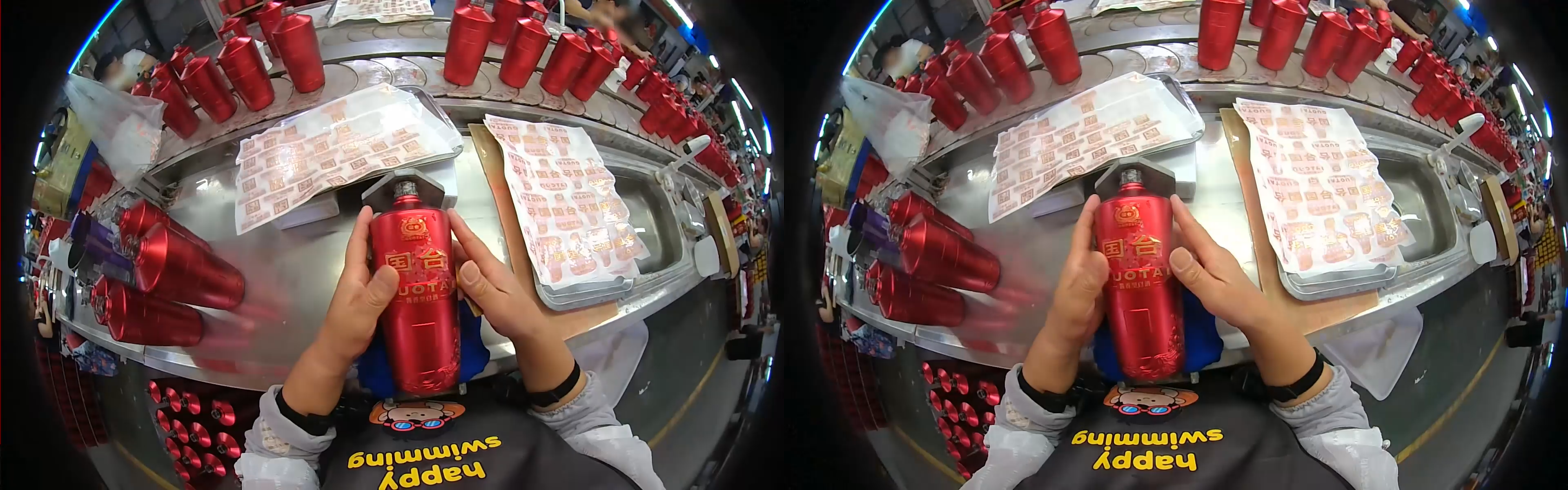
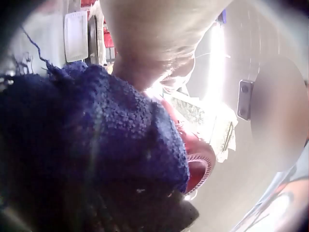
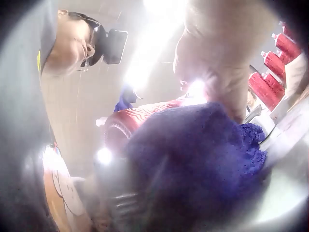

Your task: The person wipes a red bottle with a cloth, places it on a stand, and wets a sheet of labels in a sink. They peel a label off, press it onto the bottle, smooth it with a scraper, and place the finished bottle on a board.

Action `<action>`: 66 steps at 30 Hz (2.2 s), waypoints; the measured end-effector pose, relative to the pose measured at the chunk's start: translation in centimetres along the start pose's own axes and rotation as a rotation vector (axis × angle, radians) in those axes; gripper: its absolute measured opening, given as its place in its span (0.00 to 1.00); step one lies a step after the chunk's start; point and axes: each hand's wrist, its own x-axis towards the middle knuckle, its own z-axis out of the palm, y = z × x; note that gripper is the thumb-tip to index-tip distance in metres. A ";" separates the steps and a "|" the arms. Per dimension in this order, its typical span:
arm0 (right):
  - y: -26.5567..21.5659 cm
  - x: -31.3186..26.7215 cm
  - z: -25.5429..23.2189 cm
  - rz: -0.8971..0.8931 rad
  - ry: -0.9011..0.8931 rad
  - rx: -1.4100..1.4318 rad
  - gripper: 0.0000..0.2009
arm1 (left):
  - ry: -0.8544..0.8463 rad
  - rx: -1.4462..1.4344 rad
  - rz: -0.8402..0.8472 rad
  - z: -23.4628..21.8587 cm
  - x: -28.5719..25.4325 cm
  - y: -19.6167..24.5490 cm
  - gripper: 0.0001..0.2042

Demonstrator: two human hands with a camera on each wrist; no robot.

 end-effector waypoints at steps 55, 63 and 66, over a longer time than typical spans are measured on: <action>0.7 0.3 0.6 -0.052 -0.005 0.065 0.41 | 0.080 0.048 -0.110 -0.5 3.8 1.6 0.31; 1.0 0.5 1.2 -0.073 0.024 0.042 0.44 | 0.100 0.327 -0.030 -0.8 2.4 0.4 0.41; 0.5 0.3 1.2 -0.054 0.023 0.078 0.45 | 0.104 0.436 -0.011 -0.6 2.4 0.6 0.39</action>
